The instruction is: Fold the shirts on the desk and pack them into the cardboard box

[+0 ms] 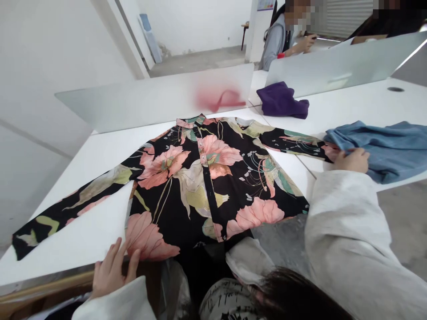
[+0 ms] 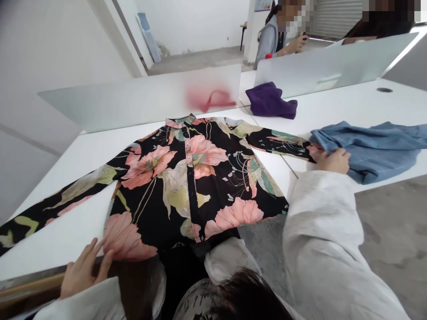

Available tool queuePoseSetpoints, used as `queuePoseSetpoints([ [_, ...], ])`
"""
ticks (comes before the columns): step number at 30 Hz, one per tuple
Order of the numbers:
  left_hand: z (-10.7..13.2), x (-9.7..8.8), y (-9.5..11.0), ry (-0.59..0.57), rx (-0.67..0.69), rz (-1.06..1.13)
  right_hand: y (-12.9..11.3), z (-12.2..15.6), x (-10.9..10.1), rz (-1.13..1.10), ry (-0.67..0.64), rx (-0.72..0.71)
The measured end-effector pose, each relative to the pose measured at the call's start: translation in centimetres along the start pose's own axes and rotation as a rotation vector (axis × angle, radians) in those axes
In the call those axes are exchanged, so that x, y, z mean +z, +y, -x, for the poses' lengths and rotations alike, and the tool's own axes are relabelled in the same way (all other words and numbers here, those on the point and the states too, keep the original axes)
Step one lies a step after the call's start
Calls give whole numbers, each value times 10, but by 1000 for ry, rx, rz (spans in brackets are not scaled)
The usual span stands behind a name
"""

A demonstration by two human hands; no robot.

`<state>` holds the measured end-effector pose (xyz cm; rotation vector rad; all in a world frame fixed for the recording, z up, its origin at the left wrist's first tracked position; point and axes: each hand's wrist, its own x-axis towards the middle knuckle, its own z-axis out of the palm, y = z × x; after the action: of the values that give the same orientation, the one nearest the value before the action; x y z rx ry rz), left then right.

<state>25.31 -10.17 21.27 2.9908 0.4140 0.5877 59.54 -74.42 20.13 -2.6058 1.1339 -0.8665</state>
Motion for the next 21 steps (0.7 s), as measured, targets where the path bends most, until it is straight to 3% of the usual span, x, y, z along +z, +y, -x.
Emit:
queuePoseSetpoints([
  [2, -13, 6, 8, 92, 29, 52, 7, 4, -1, 28, -11, 71],
  [4, -28, 15, 15, 112, 98, 102, 11, 8, 1, 90, -25, 64],
  [7, -47, 35, 24, 51, 173, 137, 9, 12, 6, 156, -40, -48],
  [11, -57, 54, 32, -141, 245, -15, 5, 14, 5, 218, -111, -134],
  [15, -57, 50, 37, -257, 284, -124, 0, 18, -1, 181, -159, -181],
  [18, -59, 42, 43, -246, 216, -86, 0, 16, -4, 58, -175, -190],
  [21, -61, 39, 47, -223, 172, -34, 3, 7, -4, -169, -183, -90],
])
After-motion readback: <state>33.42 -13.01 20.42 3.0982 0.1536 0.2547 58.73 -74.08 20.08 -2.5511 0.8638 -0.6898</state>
